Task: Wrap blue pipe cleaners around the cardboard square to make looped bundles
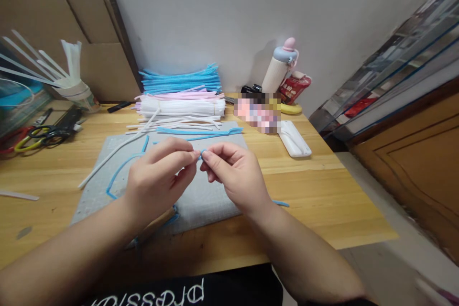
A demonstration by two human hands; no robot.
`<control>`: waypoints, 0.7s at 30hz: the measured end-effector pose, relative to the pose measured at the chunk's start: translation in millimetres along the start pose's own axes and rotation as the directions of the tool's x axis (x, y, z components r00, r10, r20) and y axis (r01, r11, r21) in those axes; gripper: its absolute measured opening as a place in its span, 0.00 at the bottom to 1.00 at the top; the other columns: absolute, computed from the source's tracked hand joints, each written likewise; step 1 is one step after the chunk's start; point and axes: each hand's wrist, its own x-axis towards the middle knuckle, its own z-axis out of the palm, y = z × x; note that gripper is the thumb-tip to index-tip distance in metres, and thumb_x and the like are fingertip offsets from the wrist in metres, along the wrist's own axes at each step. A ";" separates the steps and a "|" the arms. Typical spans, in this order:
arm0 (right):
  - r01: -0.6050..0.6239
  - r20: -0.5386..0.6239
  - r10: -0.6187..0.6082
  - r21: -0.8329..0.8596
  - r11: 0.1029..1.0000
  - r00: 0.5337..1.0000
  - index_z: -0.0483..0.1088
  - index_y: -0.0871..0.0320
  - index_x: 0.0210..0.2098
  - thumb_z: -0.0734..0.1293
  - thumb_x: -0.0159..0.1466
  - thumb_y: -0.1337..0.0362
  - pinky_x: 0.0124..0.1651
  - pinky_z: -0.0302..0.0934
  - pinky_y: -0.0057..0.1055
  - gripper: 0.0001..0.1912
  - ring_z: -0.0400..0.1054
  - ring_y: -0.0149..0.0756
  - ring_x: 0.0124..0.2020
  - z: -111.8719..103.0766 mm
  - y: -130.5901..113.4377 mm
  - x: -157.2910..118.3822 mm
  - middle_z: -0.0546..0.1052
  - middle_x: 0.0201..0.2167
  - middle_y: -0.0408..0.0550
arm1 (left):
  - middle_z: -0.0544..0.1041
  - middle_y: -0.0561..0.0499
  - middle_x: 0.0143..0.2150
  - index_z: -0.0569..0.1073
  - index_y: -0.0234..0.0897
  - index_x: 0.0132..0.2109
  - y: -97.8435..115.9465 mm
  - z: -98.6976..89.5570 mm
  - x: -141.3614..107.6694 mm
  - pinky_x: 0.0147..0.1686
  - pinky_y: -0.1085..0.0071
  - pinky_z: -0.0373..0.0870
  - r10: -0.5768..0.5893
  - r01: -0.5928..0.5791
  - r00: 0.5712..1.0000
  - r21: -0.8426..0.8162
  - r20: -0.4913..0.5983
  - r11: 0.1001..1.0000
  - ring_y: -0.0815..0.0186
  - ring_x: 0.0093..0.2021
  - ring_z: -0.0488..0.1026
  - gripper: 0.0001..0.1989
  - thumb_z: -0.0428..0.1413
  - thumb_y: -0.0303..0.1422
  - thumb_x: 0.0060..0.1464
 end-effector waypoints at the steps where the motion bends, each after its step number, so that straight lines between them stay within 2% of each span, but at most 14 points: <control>1: 0.000 0.003 0.000 0.018 1.000 1.000 0.72 0.58 0.29 0.69 0.61 0.61 0.23 0.56 0.22 0.08 0.62 0.24 0.21 0.3 0.4 0.5 0.71 0.21 0.40 | 0.73 0.49 0.33 0.69 0.36 0.32 -0.6 0.6 -1.1 0.33 0.72 0.69 0.037 -0.037 0.999 0.044 -0.008 0.998 0.68 0.34 0.70 0.07 0.53 0.21 0.55; 7: -0.067 0.044 0.061 0.151 0.986 0.997 0.72 0.57 0.30 0.74 0.54 0.63 0.22 0.54 0.20 0.08 0.60 0.21 0.21 0.5 2.7 3.9 0.70 0.23 0.38 | 0.75 0.46 0.35 0.70 0.35 0.35 -2.2 2.3 -8.3 0.37 0.69 0.71 0.122 -0.114 0.991 0.143 -0.046 0.983 0.65 0.36 0.72 0.05 0.54 0.22 0.55; 12: -0.107 0.033 0.104 0.109 0.988 0.994 0.71 0.57 0.31 0.73 0.54 0.65 0.22 0.53 0.20 0.07 0.60 0.22 0.21 0.6 2.3 4.3 0.70 0.22 0.38 | 0.75 0.48 0.34 0.69 0.35 0.33 -0.2 4.7 -7.6 0.36 0.71 0.71 0.057 -0.047 0.993 0.100 -0.101 0.994 0.67 0.35 0.72 0.06 0.55 0.21 0.54; 15: -0.041 -0.019 0.042 0.029 0.999 0.999 0.70 0.58 0.29 0.72 0.55 0.66 0.23 0.54 0.22 0.06 0.60 0.23 0.21 3.8 1.2 3.1 0.69 0.21 0.38 | 0.75 0.50 0.32 0.69 0.35 0.33 2.5 6.5 -4.7 0.33 0.75 0.70 -0.062 0.063 0.991 0.005 -0.117 0.998 0.70 0.33 0.72 0.06 0.56 0.21 0.53; 18: 0.047 -0.069 -0.053 -0.092 0.995 0.996 0.70 0.59 0.29 0.70 0.56 0.67 0.25 0.56 0.23 0.04 0.60 0.24 0.22 7.1 0.9 1.8 0.69 0.22 0.39 | 0.74 0.52 0.31 0.71 0.35 0.36 3.5 6.4 -3.1 0.33 0.76 0.70 -0.218 0.209 0.973 -0.116 -0.072 0.971 0.71 0.32 0.72 0.06 0.56 0.21 0.53; 20: 0.097 -0.074 -0.112 -0.185 0.978 0.991 0.70 0.59 0.30 0.68 0.57 0.68 0.27 0.56 0.24 0.02 0.61 0.25 0.24 7.4 0.6 1.8 0.70 0.24 0.40 | 0.75 0.51 0.36 0.71 0.36 0.43 2.1 4.3 -2.6 0.37 0.75 0.71 -0.230 0.226 0.973 -0.158 -0.006 0.961 0.71 0.36 0.73 0.10 0.54 0.21 0.55; 21: 0.110 -0.058 -0.126 -0.221 0.969 0.990 0.70 0.59 0.30 0.67 0.57 0.69 0.27 0.56 0.24 0.01 0.60 0.25 0.25 6.6 0.1 2.3 0.69 0.24 0.40 | 0.75 0.49 0.39 0.70 0.36 0.46 0.8 2.6 -2.1 0.39 0.74 0.71 -0.187 0.189 0.982 -0.159 0.029 0.969 0.70 0.38 0.73 0.12 0.52 0.20 0.56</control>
